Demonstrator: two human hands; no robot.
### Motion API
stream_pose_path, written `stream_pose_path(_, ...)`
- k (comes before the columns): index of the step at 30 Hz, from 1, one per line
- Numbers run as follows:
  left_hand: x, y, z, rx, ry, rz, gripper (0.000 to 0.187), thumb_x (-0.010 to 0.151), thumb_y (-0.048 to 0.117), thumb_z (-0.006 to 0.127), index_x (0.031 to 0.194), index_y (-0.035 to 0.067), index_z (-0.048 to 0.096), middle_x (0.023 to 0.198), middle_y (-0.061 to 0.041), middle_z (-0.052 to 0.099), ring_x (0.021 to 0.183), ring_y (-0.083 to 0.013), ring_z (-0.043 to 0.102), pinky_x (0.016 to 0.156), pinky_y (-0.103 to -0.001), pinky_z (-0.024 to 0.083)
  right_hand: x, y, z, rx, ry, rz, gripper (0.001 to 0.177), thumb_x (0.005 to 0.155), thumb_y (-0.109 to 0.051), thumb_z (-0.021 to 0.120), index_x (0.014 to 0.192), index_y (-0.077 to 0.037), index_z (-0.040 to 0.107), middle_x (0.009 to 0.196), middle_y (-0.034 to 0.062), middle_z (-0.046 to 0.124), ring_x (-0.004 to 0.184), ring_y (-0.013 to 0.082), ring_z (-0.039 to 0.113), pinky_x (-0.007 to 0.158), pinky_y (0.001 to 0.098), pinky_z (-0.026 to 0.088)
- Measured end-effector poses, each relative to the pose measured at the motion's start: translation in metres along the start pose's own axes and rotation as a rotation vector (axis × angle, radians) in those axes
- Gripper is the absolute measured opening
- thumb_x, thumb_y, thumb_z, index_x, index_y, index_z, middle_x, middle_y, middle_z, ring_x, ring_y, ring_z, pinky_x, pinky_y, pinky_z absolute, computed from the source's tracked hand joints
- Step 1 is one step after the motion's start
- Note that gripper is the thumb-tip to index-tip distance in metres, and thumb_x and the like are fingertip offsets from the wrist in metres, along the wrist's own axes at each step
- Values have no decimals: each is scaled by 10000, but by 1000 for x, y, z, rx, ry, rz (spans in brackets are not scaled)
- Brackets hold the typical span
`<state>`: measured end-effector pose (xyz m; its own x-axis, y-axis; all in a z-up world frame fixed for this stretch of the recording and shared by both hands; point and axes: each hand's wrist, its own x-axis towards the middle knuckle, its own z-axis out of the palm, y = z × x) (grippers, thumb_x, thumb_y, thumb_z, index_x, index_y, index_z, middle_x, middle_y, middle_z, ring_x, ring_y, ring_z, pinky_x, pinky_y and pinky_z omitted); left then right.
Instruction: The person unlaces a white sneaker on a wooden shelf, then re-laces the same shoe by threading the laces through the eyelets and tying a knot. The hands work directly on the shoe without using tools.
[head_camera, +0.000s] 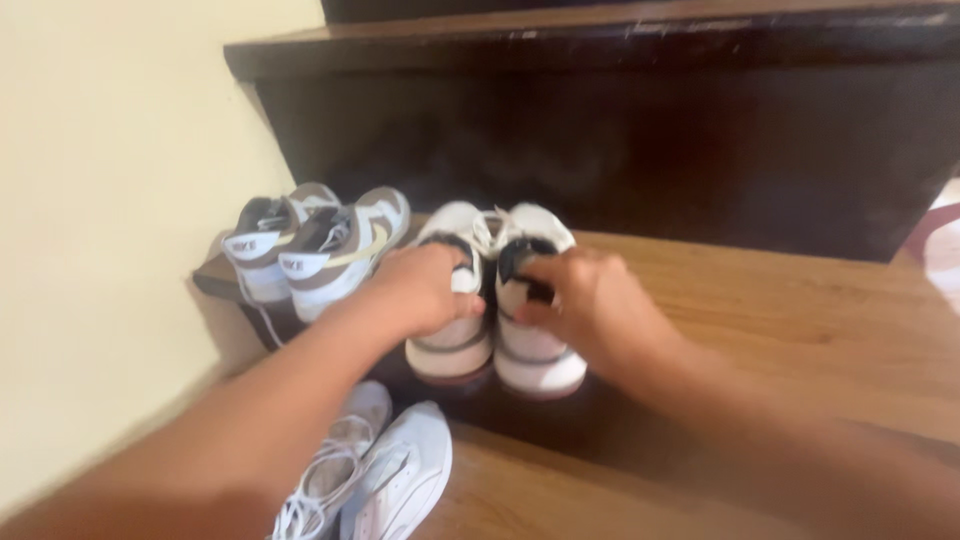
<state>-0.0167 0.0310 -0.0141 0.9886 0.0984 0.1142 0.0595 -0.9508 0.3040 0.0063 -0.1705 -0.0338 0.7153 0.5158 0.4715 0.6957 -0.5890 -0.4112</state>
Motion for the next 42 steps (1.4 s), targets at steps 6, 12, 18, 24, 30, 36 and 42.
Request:
stream_pose_path(6, 4, -28, 18, -74, 182, 2, 353, 834, 142, 765, 1185, 141, 729, 1097, -210, 716, 1040, -395, 681, 892, -467, 538, 21, -18, 7, 5, -91, 130, 414, 795, -282, 795, 1174, -122, 748, 946, 189, 763, 812, 336, 759, 770, 408, 595)
stream_pose_path(12, 19, -61, 7, -72, 163, 99, 390, 835, 154, 769, 1219, 141, 703, 1099, -200, 723, 1047, -384, 683, 894, -470, 532, 37, -34, 28, -12, -85, 208, 410, 838, -283, 758, 1216, -129, 730, 934, 221, 752, 837, 356, 752, 788, 415, 598)
stream_pose_path(18, 42, -121, -7, -233, 285, 180, 457, 854, 439, 766, 1186, 126, 737, 1176, -144, 726, 1066, -311, 704, 936, -435, 524, 34, -26, 41, -48, 47, 101, 450, 838, -255, 761, 1245, -74, 695, 1069, 220, 725, 929, 358, 726, 822, 429, 576)
stream_pose_path(24, 67, -198, -45, 194, 13, -43, 678, 790, 608, 745, 1320, 190, 691, 1212, -139, 747, 1115, -327, 710, 961, -463, 541, 18, -31, 49, 1, 128, 158, 723, 801, -237, 783, 1439, -85, 479, 1382, 199, 533, 1195, 384, 560, 972, 454, 481)
stream_pose_path(30, 50, -199, -27, 286, -9, 30, 733, 657, 459, 895, 1331, 280, 668, 1166, -107, 758, 1109, -285, 703, 979, -462, 523, -7, -48, 53, -113, 290, 264, 628, 827, -190, 743, 1414, -130, 528, 1420, 143, 517, 1269, 376, 457, 1055, 506, 395)
stream_pose_path(36, 51, -203, -38, 44, 314, 53, 462, 766, 218, 874, 1211, 161, 765, 1020, -195, 765, 868, -357, 744, 828, -465, 573, -25, -52, 38, -262, 402, 289, 587, 835, -151, 738, 1390, -146, 549, 1406, 119, 505, 1299, 369, 412, 1028, 570, 327)
stream_pose_path(42, 25, -181, -125, 118, 606, 376, 425, 792, 241, 873, 1164, 88, 738, 954, -187, 747, 801, -324, 725, 760, -454, 561, -62, -49, 16, -210, 506, 325, 475, 850, -120, 699, 1320, -150, 636, 1322, 83, 597, 1262, 347, 462, 1041, 492, 398)
